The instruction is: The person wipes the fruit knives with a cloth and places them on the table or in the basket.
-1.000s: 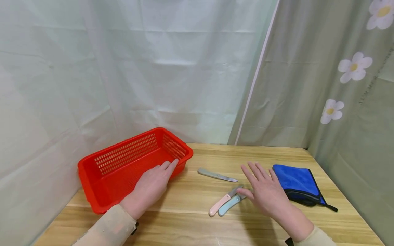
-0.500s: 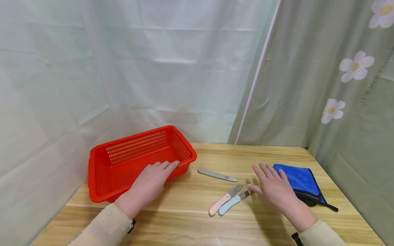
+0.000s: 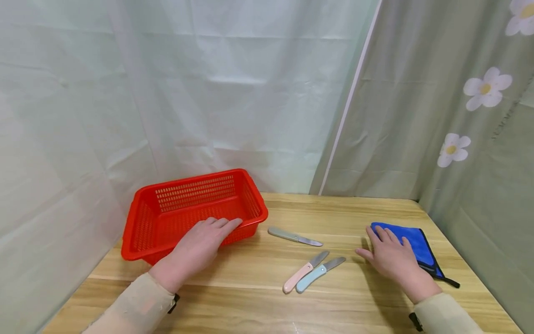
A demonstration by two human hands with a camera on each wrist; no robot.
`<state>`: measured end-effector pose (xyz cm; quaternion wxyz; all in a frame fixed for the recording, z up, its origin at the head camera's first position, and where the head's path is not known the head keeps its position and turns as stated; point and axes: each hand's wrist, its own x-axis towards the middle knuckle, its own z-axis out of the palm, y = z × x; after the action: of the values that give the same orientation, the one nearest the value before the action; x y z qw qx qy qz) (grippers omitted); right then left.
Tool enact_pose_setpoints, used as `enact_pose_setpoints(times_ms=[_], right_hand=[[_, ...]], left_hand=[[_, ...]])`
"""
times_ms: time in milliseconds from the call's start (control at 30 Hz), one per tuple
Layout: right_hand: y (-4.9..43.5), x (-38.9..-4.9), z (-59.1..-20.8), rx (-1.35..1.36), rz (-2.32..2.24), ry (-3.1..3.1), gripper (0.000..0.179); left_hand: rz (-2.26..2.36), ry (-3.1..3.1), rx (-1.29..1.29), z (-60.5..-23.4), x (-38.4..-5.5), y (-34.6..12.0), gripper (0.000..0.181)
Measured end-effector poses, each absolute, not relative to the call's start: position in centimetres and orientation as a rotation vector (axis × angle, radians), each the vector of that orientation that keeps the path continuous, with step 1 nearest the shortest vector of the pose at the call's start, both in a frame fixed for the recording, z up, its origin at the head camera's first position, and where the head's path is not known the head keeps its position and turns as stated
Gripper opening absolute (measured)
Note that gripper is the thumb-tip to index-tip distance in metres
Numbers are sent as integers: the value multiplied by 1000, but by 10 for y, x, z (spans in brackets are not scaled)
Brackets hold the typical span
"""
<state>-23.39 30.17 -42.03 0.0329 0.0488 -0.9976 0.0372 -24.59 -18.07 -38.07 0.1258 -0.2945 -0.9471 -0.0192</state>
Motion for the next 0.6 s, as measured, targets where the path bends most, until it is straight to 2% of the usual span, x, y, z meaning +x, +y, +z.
enact_pose_setpoints(times_ms=[600], right_hand=[[335,-248,-428,-3,185,-3143,90]], left_hand=[[-85,-2795,-864,-372,-248,-185,70]])
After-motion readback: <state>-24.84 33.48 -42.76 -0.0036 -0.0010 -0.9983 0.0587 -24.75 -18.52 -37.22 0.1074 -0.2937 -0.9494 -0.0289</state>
